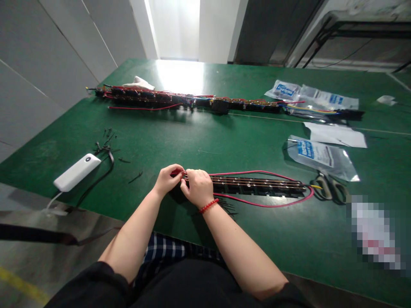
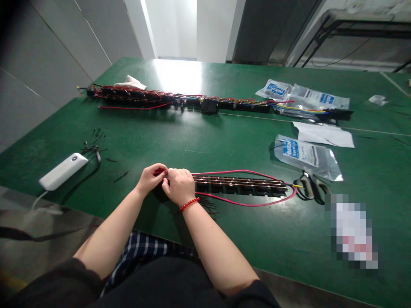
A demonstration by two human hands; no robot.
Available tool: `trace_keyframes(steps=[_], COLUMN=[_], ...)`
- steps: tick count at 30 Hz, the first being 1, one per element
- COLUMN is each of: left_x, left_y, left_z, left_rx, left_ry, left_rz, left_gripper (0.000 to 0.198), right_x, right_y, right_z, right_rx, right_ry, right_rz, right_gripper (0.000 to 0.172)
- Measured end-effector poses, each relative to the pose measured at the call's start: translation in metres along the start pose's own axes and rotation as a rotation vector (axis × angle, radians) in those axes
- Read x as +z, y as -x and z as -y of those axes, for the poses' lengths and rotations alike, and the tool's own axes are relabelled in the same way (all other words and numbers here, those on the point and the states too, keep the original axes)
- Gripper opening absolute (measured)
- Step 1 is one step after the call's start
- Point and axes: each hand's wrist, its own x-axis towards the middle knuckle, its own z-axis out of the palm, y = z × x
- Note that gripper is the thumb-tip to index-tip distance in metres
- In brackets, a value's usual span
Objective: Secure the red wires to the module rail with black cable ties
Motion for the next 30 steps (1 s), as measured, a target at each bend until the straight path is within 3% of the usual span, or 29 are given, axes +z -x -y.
trace_keyframes(steps=[5,15,30], left_x=[-0.002,-0.005,0.001], left_y=[-0.001,-0.005,-0.005], left_z=[0.008,0.013,0.009], left_rx=[-0.016,-0.052,-0.125], left_ry=[0.060,0.168,0.162], left_rz=[-0.018,-0.019,-0.055], left_gripper=[0.018,0.023,0.018], right_x=[0.003,0.003,-0.001], right_y=[0.000,0.001,-0.001], right_z=[0.000,-0.005,-0.005], right_rx=[-0.008,-0.053,-0.040], right_ry=[0.042,0.041,0.013], right_rz=[0.057,0.019,0.087], right_gripper=[0.028,0.025,0.026])
